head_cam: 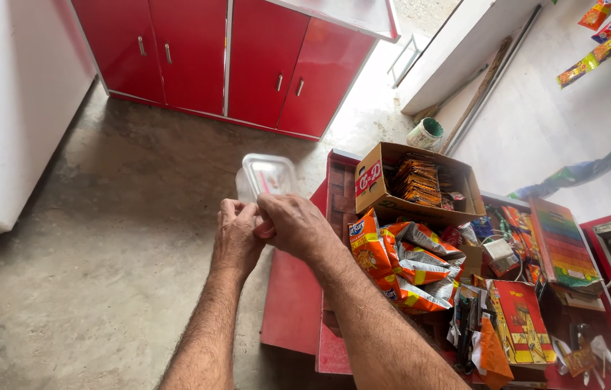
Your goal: Organize snacks and various items in a clear plastic container and on the counter.
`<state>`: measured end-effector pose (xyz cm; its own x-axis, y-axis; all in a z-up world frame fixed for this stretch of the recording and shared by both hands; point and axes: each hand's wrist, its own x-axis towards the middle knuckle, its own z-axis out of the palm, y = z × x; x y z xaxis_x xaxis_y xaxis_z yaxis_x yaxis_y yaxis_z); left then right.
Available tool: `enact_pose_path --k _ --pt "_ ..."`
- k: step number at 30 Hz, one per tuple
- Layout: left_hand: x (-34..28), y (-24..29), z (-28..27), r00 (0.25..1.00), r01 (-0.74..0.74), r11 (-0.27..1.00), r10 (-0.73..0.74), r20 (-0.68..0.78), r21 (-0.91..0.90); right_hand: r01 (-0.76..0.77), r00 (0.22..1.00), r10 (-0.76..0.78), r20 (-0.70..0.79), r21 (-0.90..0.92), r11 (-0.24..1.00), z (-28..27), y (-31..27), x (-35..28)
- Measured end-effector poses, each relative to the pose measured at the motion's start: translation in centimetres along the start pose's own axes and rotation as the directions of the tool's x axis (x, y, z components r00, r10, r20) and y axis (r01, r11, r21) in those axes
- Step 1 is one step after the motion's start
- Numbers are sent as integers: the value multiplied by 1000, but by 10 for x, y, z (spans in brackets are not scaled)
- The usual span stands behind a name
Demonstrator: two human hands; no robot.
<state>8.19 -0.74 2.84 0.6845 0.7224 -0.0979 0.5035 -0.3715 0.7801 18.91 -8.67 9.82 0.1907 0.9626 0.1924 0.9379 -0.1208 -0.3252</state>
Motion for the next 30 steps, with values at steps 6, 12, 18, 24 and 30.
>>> enact_pose_path --k 6,12,18,24,30 --pt "5 -14 11 984 27 987 2 -177 160 -20 995 26 98 -61 998 2 -9 0" --pt "5 -19 3 972 99 982 -61 -227 159 27 995 -25 93 -21 999 0 -19 6" --pt "7 -8 -12 906 244 970 -222 -360 17 8 980 -22 195 72 997 -6 -29 6" --pt "18 -28 -19 939 226 973 -205 -275 46 45 987 -57 150 81 996 -11 -30 -2" --pt "13 -53 2 946 306 945 -316 -72 -118 -248 901 296 316 -184 951 -17 -47 -1"
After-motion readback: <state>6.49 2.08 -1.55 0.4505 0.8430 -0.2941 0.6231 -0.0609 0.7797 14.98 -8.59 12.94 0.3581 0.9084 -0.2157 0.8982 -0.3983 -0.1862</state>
